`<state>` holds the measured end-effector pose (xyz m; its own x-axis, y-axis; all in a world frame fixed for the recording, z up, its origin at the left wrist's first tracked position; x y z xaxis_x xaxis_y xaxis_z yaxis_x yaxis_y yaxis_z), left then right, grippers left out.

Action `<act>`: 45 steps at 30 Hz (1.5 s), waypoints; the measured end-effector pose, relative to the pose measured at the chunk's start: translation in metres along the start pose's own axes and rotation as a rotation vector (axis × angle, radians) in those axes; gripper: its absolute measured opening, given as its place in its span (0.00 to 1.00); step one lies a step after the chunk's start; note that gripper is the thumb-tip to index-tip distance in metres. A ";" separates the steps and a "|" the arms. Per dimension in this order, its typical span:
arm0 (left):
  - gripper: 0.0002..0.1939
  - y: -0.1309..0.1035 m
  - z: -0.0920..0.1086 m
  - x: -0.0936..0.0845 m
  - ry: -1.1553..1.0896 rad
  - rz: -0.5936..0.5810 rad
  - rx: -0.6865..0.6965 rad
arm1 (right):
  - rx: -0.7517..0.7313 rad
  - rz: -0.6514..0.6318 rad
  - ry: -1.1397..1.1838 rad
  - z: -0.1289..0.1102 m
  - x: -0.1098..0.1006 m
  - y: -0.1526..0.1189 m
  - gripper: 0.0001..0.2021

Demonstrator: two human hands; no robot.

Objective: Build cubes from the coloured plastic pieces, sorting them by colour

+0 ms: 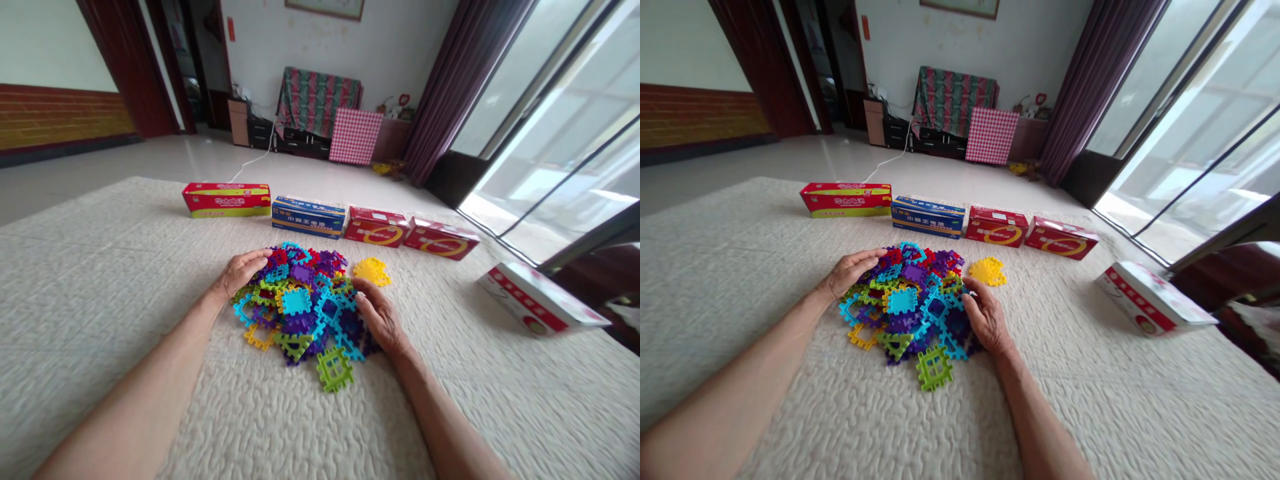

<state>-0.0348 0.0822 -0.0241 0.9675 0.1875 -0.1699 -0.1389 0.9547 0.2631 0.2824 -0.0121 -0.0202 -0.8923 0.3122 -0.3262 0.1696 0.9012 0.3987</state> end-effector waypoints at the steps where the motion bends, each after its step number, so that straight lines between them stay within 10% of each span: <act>1: 0.31 0.000 0.000 0.000 0.007 -0.003 0.007 | 0.015 0.008 0.017 0.001 -0.001 -0.001 0.20; 24: 0.24 0.002 -0.003 0.001 -0.056 0.005 -0.045 | -0.149 -0.173 -0.020 -0.025 0.011 -0.014 0.20; 31: 0.21 0.004 -0.012 0.001 -0.145 0.022 -0.078 | -0.002 0.232 -0.019 0.004 -0.002 0.024 0.12; 45: 0.20 0.003 -0.005 0.001 -0.066 0.021 -0.028 | -0.316 -0.165 -0.263 -0.002 0.038 0.049 0.08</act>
Point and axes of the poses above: each hand's wrist, its own y-axis towards the middle knuckle, its own x-axis out of the palm, z = x × y, the point moved 6 cm from there along y, towards the middle knuckle, and after that the axes turned 15 degrees about z, right-handed, at the moved point
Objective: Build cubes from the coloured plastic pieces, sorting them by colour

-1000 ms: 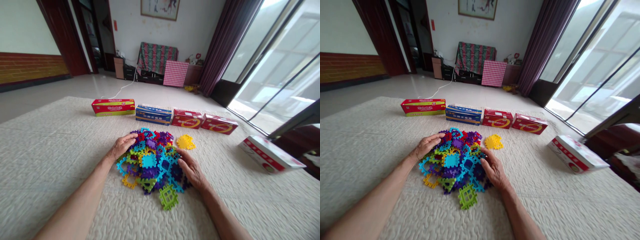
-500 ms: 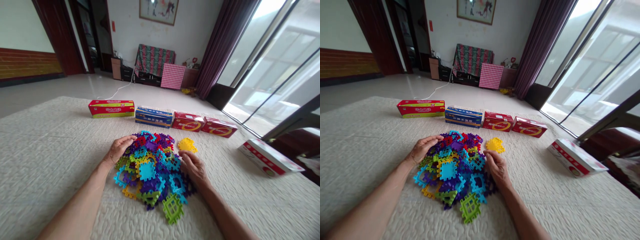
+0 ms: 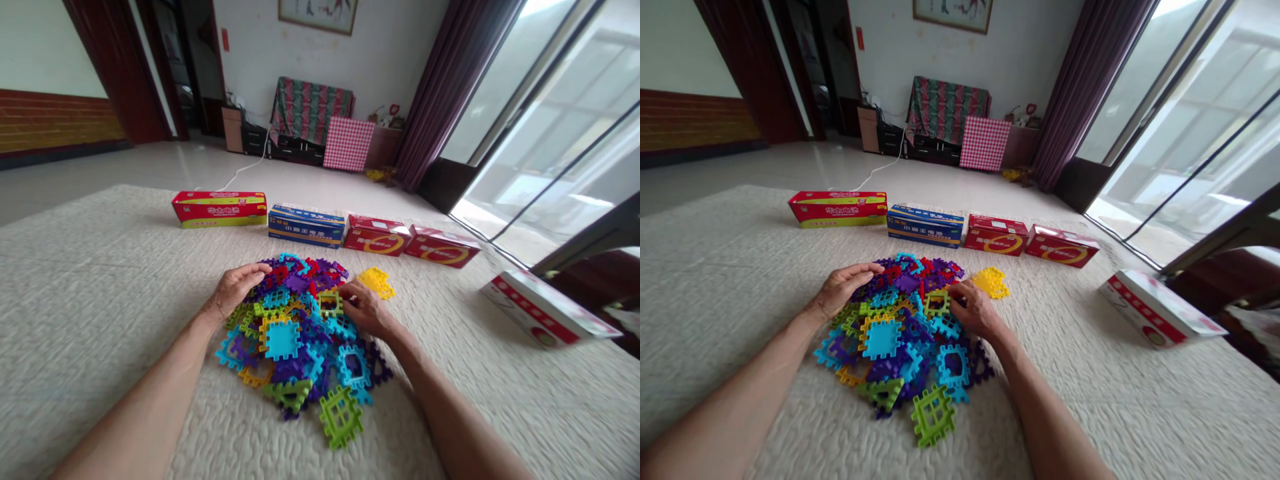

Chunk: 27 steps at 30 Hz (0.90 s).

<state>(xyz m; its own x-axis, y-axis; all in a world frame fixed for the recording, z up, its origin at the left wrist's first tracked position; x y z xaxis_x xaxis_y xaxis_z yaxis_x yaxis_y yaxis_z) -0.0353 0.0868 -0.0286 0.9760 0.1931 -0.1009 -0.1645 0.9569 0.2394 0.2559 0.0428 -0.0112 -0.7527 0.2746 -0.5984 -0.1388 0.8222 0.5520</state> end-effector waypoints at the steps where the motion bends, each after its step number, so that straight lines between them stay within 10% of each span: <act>1: 0.20 0.000 0.000 0.000 0.008 0.000 0.005 | 0.018 0.002 0.014 0.002 0.000 0.000 0.06; 17: 0.20 -0.004 0.007 0.000 0.202 -0.010 0.059 | -0.086 0.077 0.167 -0.018 -0.018 0.007 0.07; 27: 0.21 -0.003 0.002 0.000 0.219 -0.013 0.042 | 0.237 0.228 0.380 -0.002 -0.015 0.010 0.11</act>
Point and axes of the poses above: each hand's wrist, its own y-axis towards the middle knuckle, its own x-axis out of the palm, z = x × y, the point moved 6 cm from there along y, towards the middle knuckle, and after that the axes turned 15 degrees about z, right-handed, at the moved point
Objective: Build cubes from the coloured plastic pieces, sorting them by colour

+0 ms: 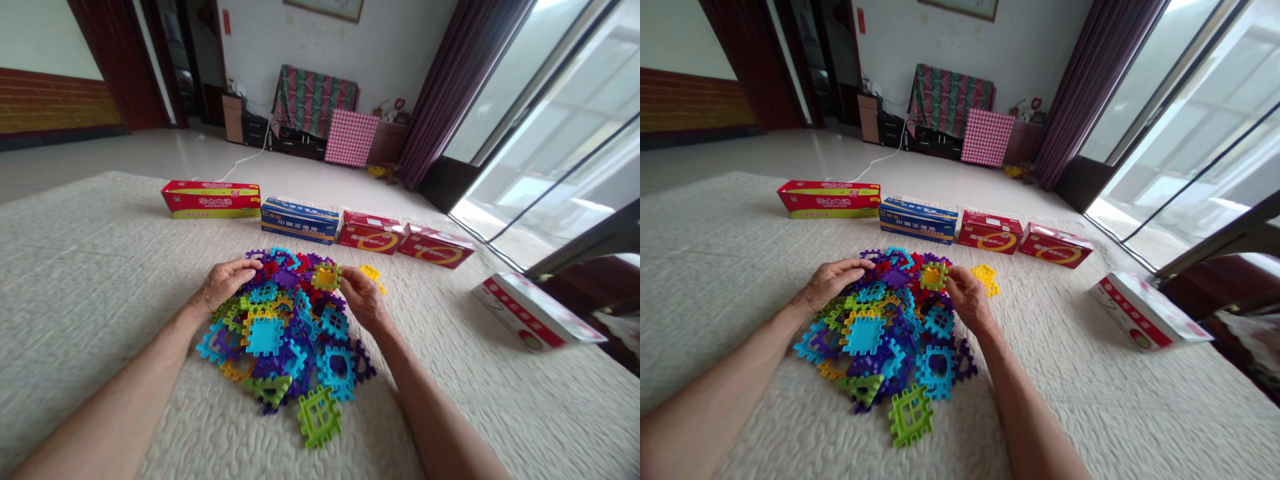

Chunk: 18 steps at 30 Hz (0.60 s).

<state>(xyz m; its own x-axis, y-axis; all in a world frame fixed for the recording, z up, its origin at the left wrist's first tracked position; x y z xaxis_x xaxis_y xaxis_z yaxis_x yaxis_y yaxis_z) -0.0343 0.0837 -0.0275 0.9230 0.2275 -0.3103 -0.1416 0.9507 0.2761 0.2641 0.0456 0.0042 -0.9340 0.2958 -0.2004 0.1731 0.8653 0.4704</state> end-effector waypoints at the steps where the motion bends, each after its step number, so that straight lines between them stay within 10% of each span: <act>1: 0.21 0.000 0.000 0.000 0.003 -0.001 0.005 | 0.019 0.001 0.044 -0.001 0.002 0.000 0.11; 13: 0.21 -0.001 0.004 0.000 0.031 0.014 0.011 | -0.238 -0.040 0.006 -0.028 0.002 -0.005 0.05; 18: 0.21 -0.001 0.006 0.000 0.044 0.021 0.018 | -0.080 0.128 0.081 -0.013 -0.005 0.001 0.09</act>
Point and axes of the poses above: each hand's wrist, its own y-axis towards the middle knuckle, its own x-axis out of the palm, z = x × y, the point moved 6 cm from there along y, towards the middle knuckle, and after that the axes turned 15 degrees about z, right-handed, at the moved point
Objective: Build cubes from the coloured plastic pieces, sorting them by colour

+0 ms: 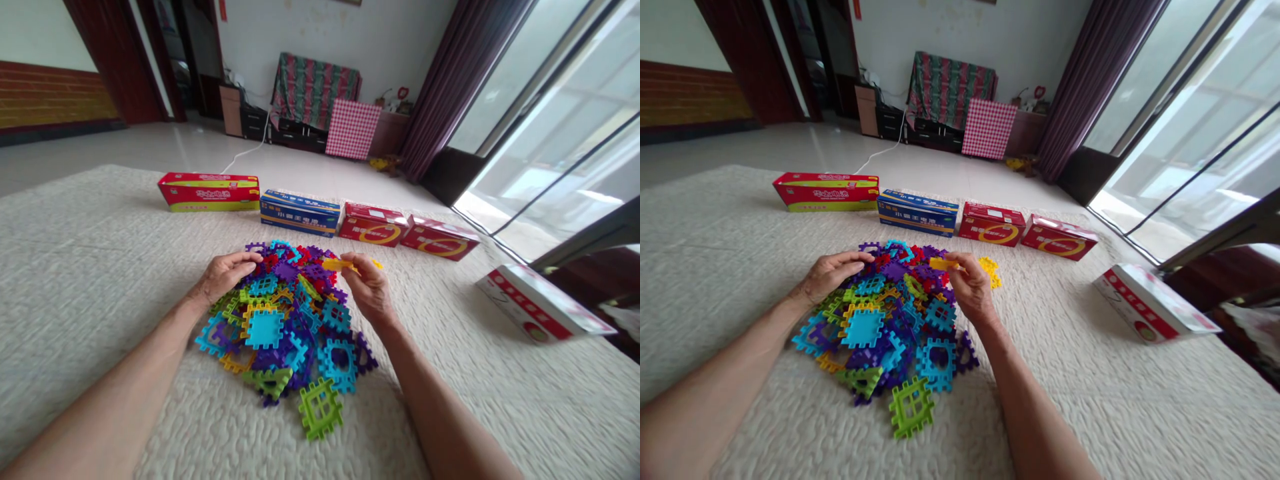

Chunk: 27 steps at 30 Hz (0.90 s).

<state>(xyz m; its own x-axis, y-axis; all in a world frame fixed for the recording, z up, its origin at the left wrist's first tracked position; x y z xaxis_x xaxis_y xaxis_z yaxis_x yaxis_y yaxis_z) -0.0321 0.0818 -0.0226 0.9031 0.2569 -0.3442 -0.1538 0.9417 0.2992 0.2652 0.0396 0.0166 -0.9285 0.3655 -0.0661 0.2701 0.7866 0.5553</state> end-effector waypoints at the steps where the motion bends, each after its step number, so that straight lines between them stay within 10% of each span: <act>1: 0.21 0.000 0.000 0.000 0.003 0.002 -0.002 | 0.061 0.034 0.008 0.007 -0.004 0.002 0.12; 11: 0.22 0.003 -0.009 0.001 -0.017 -0.009 -0.003 | 0.266 0.336 -0.166 0.061 -0.092 0.035 0.23; 21: 0.22 0.004 -0.012 0.001 -0.018 -0.018 -0.001 | 0.239 0.172 -0.267 0.081 -0.080 0.036 0.24; 27: 0.23 0.004 -0.008 0.001 0.004 0.003 -0.002 | -0.235 0.144 -0.541 0.047 -0.072 0.028 0.18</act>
<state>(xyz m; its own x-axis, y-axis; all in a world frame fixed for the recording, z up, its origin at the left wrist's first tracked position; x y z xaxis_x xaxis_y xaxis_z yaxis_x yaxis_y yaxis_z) -0.0353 0.0873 -0.0287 0.9011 0.2607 -0.3465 -0.1576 0.9413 0.2985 0.3514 0.0586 -0.0016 -0.6086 0.7097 -0.3550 0.2621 0.6020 0.7543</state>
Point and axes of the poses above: each hand's wrist, its own y-axis towards the middle knuckle, its own x-axis out of the palm, z = x × y, the point moved 6 cm from there along y, towards the middle knuckle, and after that the axes turned 15 degrees about z, right-handed, at the moved point
